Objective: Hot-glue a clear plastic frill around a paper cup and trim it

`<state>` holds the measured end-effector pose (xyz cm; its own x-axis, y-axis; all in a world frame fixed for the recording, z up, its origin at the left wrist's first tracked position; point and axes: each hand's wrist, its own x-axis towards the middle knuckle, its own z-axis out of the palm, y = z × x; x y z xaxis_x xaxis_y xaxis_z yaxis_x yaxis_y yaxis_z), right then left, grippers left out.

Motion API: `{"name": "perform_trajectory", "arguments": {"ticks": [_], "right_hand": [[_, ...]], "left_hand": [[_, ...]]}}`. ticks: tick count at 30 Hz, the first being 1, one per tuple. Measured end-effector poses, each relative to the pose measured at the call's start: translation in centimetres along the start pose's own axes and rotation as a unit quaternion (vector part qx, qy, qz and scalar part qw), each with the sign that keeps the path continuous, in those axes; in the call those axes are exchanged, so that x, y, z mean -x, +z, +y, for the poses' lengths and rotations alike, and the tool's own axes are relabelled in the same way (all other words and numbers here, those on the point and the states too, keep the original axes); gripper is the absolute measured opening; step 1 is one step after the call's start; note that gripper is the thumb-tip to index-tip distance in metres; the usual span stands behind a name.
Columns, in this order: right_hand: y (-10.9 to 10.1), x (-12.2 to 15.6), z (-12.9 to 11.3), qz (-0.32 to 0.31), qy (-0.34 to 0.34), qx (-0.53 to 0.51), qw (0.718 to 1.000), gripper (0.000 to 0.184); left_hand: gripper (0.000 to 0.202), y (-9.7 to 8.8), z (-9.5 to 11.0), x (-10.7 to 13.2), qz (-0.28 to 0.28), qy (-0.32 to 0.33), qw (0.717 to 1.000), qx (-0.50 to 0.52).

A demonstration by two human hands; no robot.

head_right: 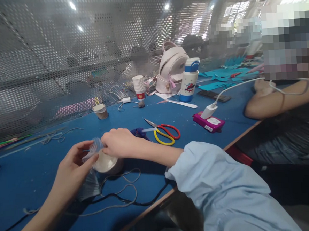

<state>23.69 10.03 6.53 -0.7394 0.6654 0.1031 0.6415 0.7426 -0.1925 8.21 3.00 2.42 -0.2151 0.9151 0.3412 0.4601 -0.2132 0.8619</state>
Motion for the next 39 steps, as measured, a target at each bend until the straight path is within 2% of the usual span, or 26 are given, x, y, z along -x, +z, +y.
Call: {"name": "perform_trajectory", "arguments": {"ticks": [7,13,19,23,26,28,32,35,37,39], "right_hand": [[0.9,-0.3,0.0,0.025,-0.029,0.055,0.998,0.021],[0.1,0.2,0.2,-0.018,-0.048,0.041,0.998,0.024],[-0.6,1.2,1.2,0.016,-0.029,-0.128,0.991,0.030],[-0.3,1.6,1.5,0.097,-0.008,-0.272,0.957,0.028],[0.3,1.7,1.4,0.178,-0.009,-0.318,0.931,0.026],[1.0,1.7,1.3,0.233,-0.049,-0.311,0.920,0.024],[1.8,1.8,1.8,0.312,-0.217,-0.218,0.899,0.022],[1.7,2.2,2.6,0.303,-0.322,-0.143,0.886,0.023],[1.4,2.6,3.2,0.287,-0.349,-0.124,0.884,0.028],[1.0,2.8,3.6,0.284,-0.347,-0.132,0.884,0.029]], "left_hand": [[0.037,0.1,-0.3,-0.2,-0.001,-0.001,1.000,0.014],[0.040,0.1,0.1,-0.1,0.000,-0.012,1.000,0.005],[0.047,-0.7,0.5,-0.3,-0.003,-0.058,0.998,0.035],[0.050,-1.6,0.6,-0.8,-0.015,-0.114,0.987,0.115],[0.053,-2.3,0.8,-1.1,-0.019,-0.169,0.974,0.150],[0.053,-3.0,1.0,-1.1,-0.028,-0.196,0.966,0.166],[0.051,-4.5,0.9,-0.9,-0.050,-0.200,0.968,0.143],[0.054,-5.3,0.6,-0.5,-0.066,-0.195,0.974,0.090],[0.057,-5.6,0.3,-0.3,-0.072,-0.195,0.976,0.070],[0.059,-5.7,0.0,-0.1,-0.081,-0.202,0.974,0.064]]}}
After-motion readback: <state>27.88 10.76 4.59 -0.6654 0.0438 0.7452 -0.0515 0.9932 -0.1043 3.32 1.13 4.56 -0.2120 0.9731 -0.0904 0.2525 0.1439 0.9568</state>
